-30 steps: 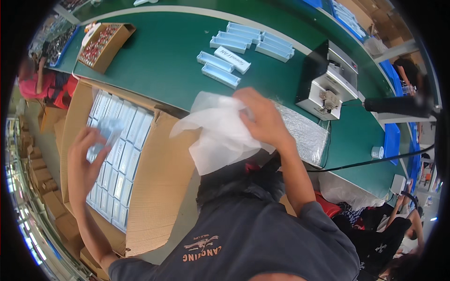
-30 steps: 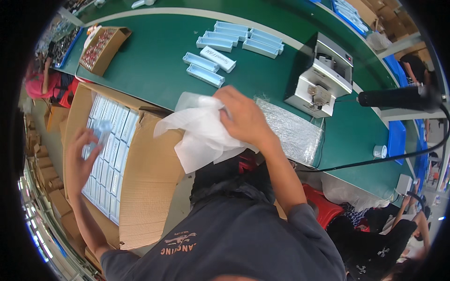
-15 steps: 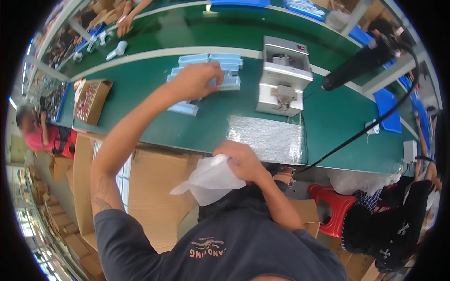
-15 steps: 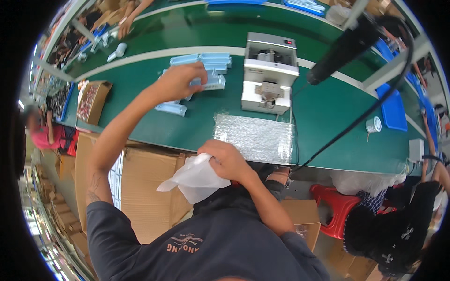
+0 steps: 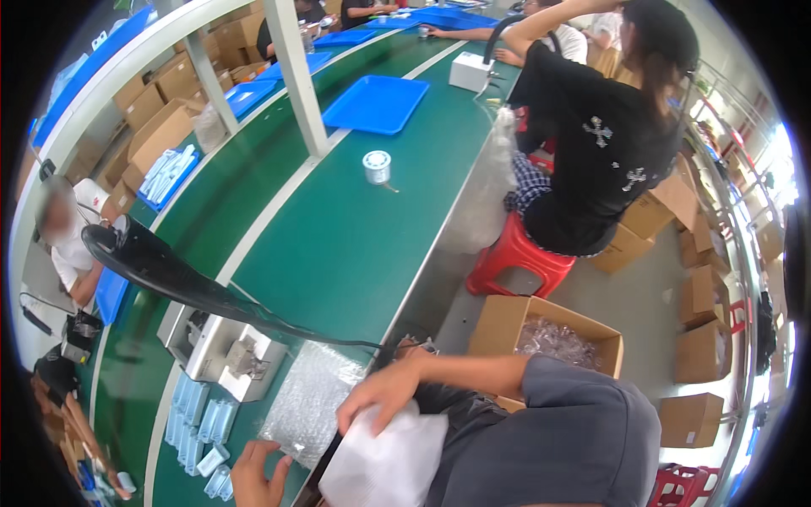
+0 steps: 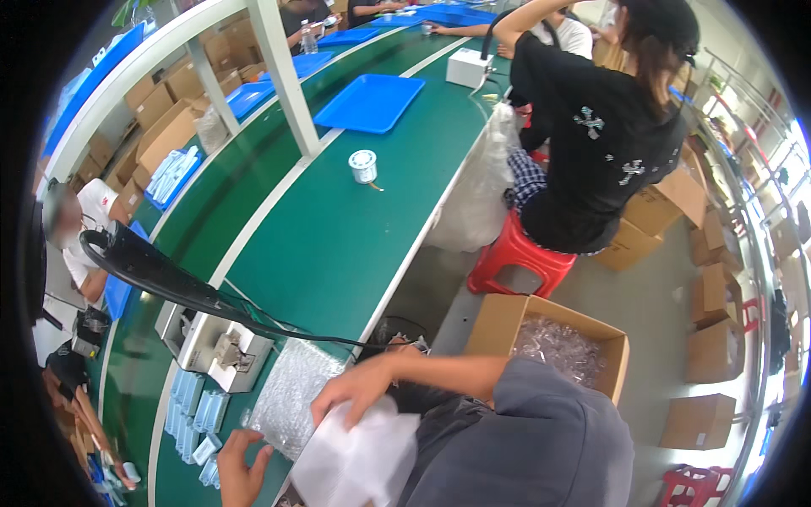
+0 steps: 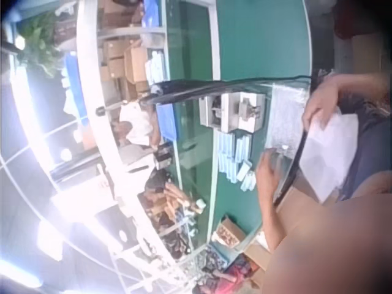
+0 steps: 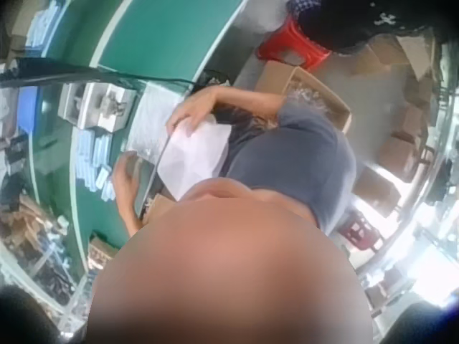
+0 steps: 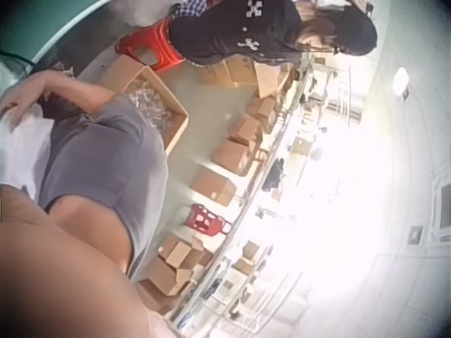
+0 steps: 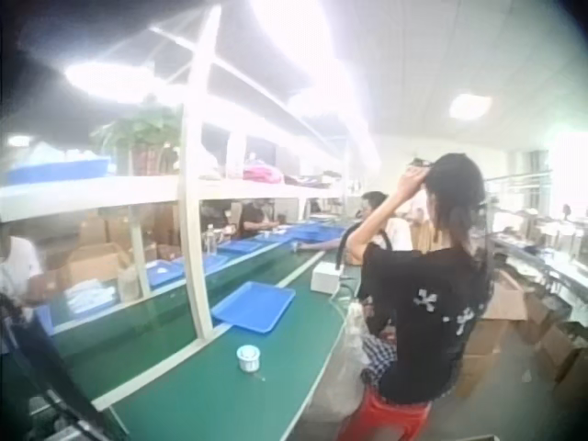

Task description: Unpacking plastic fan housings from a box and using a benchtop press tool to assemble internal components into them on an electronics production floor.

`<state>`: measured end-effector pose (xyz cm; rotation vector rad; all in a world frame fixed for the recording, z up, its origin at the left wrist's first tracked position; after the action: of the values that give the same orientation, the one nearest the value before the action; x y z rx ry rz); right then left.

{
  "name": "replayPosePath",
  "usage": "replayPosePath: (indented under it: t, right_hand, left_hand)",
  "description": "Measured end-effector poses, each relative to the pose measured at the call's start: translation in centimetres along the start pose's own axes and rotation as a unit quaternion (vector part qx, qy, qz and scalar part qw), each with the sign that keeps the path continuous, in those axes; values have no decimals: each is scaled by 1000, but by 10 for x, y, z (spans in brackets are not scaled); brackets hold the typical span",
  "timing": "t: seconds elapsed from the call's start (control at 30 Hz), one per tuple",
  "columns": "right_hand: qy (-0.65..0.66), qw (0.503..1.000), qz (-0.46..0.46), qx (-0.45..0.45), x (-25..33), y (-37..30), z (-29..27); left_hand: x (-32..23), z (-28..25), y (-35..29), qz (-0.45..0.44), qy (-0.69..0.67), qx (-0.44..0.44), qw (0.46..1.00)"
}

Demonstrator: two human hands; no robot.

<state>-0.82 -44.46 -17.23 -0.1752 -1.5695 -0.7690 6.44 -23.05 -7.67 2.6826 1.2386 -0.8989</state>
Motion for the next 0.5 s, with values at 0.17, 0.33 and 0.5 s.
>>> replayPosePath:
  t: [0.17, 0.33, 0.5]
  right_hand:
    - [-184, 942, 196, -203, 77, -163, -89]
    - [-285, 639, 92, -708, 190, -364, -216]
    - [-655, 406, 194, -608, 319, -398, -265]
  left_hand:
    - [3, 4, 1, 66, 37, 13, 997]
    - [-15, 8, -8, 94, 48, 54, 993]
    - [-18, 18, -4, 110, 50, 77, 990]
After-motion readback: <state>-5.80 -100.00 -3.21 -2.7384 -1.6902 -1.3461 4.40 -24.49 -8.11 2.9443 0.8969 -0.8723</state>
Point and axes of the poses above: each hand's wrist, its own y-axis towards the middle knuckle, its own z-axis out of the palm, x = y × z, the point moved 7 cm from there along y, towards the middle knuckle, and after that the axes turned 4 degrees about -z, right-handed, at the moved point
